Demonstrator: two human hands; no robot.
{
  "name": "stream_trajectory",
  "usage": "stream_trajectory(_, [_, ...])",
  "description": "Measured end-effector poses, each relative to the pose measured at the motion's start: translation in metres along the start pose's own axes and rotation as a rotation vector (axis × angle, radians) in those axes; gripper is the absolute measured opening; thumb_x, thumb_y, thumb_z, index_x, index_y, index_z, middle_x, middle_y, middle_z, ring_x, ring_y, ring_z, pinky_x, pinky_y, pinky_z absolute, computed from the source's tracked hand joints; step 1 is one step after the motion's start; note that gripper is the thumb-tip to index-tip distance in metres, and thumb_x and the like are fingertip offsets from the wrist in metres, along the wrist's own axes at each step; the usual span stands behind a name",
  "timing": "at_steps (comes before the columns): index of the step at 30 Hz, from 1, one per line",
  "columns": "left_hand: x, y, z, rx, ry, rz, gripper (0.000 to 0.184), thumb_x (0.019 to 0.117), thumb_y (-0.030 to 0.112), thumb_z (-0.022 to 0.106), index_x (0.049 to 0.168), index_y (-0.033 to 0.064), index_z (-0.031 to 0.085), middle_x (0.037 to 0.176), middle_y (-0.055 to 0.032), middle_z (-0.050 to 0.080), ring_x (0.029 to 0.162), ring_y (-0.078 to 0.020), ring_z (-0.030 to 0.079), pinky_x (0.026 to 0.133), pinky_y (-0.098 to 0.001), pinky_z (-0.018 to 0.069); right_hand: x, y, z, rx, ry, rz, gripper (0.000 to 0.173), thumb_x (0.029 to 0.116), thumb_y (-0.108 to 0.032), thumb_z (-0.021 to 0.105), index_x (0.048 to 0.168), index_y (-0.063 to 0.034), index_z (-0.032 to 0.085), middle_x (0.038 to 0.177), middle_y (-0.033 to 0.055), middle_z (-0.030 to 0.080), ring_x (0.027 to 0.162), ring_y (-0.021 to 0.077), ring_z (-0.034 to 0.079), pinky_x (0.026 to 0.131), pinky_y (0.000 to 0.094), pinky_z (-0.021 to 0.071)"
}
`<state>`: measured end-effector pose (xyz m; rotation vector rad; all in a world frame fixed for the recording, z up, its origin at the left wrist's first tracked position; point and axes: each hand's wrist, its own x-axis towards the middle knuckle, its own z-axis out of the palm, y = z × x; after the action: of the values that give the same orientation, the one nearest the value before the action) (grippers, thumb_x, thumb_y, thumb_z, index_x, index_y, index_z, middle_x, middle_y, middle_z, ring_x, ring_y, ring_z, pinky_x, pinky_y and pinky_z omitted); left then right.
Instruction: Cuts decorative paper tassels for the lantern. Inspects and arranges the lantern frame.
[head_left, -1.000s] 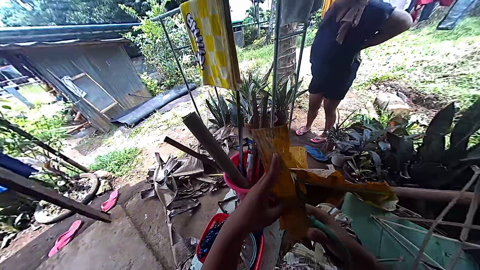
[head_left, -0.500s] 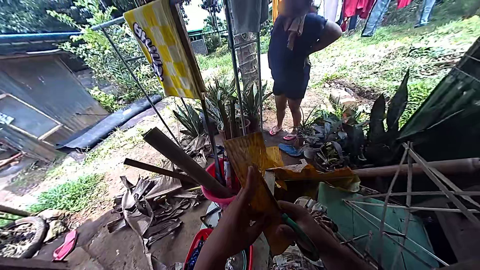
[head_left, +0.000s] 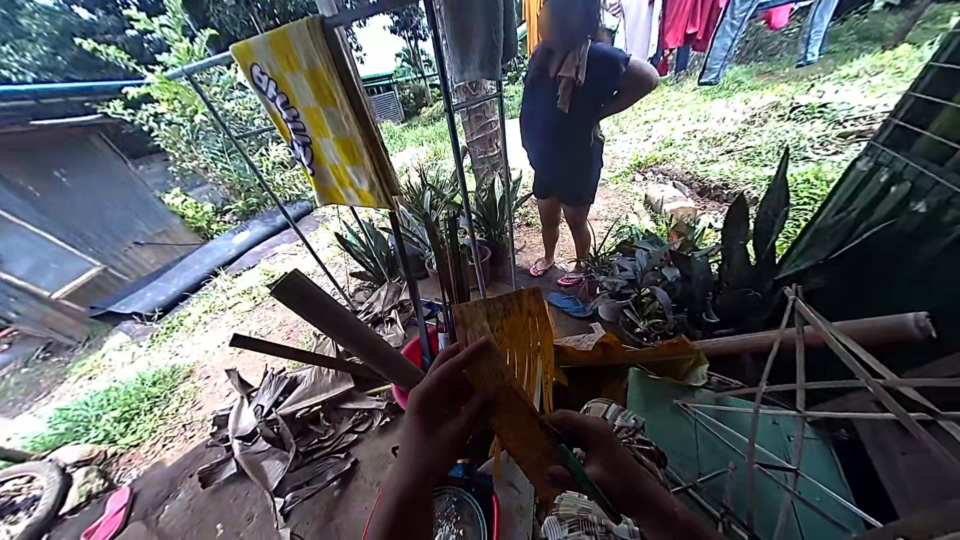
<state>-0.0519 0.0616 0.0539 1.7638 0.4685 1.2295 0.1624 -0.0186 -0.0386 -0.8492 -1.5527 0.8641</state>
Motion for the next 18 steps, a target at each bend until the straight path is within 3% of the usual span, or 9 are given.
stream_trajectory(4, [-0.005,-0.004,0.011,-0.012,0.025,-0.04,0.075,0.0871,-0.008,0.071,0.155,0.0036,0.041,0.155,-0.0135,0.043,0.105,-0.0193,0.072,0.086,-0.0353,0.0646,-0.004,0.004,-0.006,0.002,-0.021,0.044,0.054,0.0846,-0.045,0.082,0.119,-0.0051,0.07,0.098,0.0004,0.073,0.083,0.0013,0.068,0.073,0.0199,0.0585])
stream_trajectory(11, [-0.012,-0.008,0.017,0.076,0.015,-0.017,0.08,0.0878,-0.004,0.073,0.158,0.0082,0.037,0.157,-0.0123,0.04,0.106,-0.0179,0.071,0.087,-0.0342,0.0641,-0.008,0.0,-0.006,0.165,-0.069,0.146,0.046,0.0862,-0.043,0.081,0.116,-0.0087,0.07,0.087,-0.0048,0.071,0.071,-0.0028,0.063,0.063,0.016,0.054])
stream_trajectory(15, [-0.014,-0.004,0.017,0.105,-0.018,-0.025,0.084,0.0875,-0.004,0.074,0.16,0.0069,0.032,0.158,-0.0126,0.04,0.108,-0.0194,0.071,0.086,-0.0346,0.0643,-0.008,0.003,-0.005,0.222,-0.125,0.174,0.05,0.0871,-0.046,0.079,0.118,-0.0086,0.067,0.087,-0.0053,0.069,0.071,-0.0023,0.062,0.063,0.0169,0.054])
stream_trajectory(18, [-0.015,-0.003,0.02,0.116,-0.053,-0.021,0.089,0.0892,-0.002,0.073,0.163,0.0079,0.024,0.159,-0.013,0.038,0.107,-0.0202,0.072,0.087,-0.0352,0.0645,-0.007,0.004,-0.003,0.264,-0.116,0.153,0.048,0.0879,-0.046,0.079,0.114,-0.0071,0.066,0.085,-0.0035,0.068,0.071,0.0002,0.063,0.063,0.0191,0.0538])
